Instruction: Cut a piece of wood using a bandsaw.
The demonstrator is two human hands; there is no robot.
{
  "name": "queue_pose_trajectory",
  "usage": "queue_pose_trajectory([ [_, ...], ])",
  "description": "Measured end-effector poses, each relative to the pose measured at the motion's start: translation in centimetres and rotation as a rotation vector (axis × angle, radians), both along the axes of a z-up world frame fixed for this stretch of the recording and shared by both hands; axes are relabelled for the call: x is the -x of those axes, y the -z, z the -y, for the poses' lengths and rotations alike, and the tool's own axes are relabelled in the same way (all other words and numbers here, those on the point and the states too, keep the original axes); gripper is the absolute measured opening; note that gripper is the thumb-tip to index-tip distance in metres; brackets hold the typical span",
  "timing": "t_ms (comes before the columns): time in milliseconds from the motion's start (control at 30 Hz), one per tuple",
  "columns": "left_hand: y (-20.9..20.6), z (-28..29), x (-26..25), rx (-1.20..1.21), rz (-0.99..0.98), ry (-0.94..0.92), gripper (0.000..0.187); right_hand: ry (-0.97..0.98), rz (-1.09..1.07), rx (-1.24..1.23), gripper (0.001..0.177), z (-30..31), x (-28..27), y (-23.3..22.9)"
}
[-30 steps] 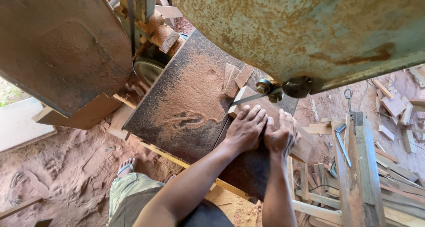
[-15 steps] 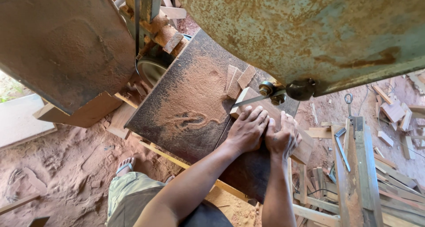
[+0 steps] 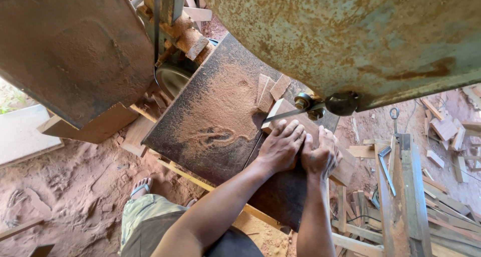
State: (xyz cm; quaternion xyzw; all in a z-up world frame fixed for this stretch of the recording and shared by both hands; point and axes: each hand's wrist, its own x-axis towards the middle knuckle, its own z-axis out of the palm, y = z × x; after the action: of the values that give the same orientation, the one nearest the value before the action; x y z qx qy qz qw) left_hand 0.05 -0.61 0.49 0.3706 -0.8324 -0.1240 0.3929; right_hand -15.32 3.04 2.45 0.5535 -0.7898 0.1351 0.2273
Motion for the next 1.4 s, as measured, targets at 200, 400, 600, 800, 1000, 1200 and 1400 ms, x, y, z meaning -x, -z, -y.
queue_pose_trajectory([
  [200,0.1,0.1,0.0,-0.024,0.012,0.017,0.071,0.0,0.009,0.0,0.05,0.0,-0.1,-0.2],
  [400,-0.2,0.1,0.0,0.003,0.011,-0.004,0.073,0.001,-0.007,0.007,0.049,0.0,-0.1,-0.4],
  [600,0.1,0.4,0.2,0.058,-0.007,-0.032,0.072,-0.012,-0.007,0.009,0.05,0.3,0.0,-0.5],
  [800,0.9,0.0,0.5,0.125,-0.014,-0.027,0.071,-0.013,0.035,-0.017,0.051,-0.4,0.3,-0.4],
  [1000,1.6,-0.1,0.8,0.126,-0.011,-0.007,0.071,-0.007,0.025,-0.051,0.051,-0.9,0.1,-0.3],
  [1200,1.0,0.1,0.6,0.094,0.017,0.002,0.076,0.003,0.019,-0.044,0.05,-0.4,-0.1,-0.5],
  [1400,0.5,-0.3,0.1,0.066,0.015,0.003,0.076,0.012,0.014,-0.032,0.05,-0.4,-0.4,-0.5],
])
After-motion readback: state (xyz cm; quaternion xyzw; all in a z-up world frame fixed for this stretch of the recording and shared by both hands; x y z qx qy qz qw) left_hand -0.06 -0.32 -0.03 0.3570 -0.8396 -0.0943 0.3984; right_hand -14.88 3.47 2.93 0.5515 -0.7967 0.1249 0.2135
